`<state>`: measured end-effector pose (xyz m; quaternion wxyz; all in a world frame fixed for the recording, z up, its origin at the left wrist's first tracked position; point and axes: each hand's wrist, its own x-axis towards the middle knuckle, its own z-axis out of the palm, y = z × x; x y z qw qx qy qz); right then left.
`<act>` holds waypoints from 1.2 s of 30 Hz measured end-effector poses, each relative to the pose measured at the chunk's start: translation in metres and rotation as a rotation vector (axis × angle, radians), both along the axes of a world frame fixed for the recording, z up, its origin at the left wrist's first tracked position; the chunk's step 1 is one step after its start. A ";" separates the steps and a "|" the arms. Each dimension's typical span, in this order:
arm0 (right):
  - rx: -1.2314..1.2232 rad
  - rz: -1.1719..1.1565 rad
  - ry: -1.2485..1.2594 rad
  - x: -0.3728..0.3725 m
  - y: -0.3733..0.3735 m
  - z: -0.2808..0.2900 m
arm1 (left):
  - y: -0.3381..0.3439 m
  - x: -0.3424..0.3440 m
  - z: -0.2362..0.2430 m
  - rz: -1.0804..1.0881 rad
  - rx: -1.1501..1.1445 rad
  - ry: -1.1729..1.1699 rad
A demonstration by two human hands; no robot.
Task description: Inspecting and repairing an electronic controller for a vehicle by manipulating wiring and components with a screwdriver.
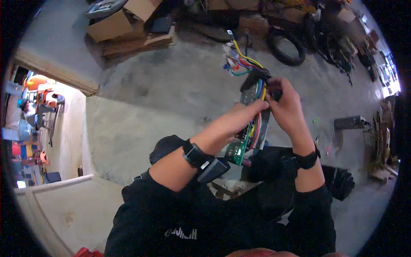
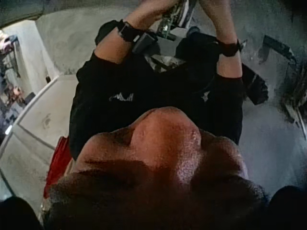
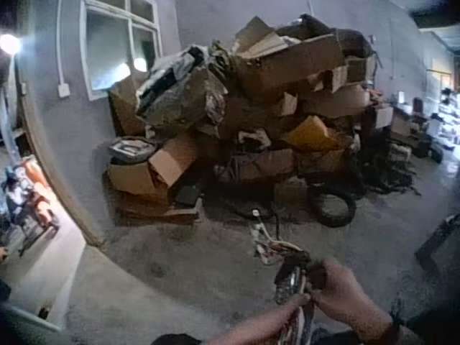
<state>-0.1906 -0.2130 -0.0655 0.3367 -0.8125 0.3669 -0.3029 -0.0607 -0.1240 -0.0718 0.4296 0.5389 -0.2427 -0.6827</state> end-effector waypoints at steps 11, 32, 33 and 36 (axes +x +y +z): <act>-0.033 -0.064 0.314 0.005 0.007 0.006 | -0.002 0.006 -0.001 -0.048 0.057 -0.092; 0.038 -0.035 0.298 0.006 0.012 0.008 | 0.001 0.007 -0.002 0.011 0.018 -0.157; 0.041 -0.051 0.285 0.007 0.013 0.009 | 0.001 0.010 0.000 -0.029 0.041 -0.117; 0.029 -0.092 0.278 0.006 0.009 -0.001 | -0.001 0.010 -0.003 -0.037 0.051 -0.090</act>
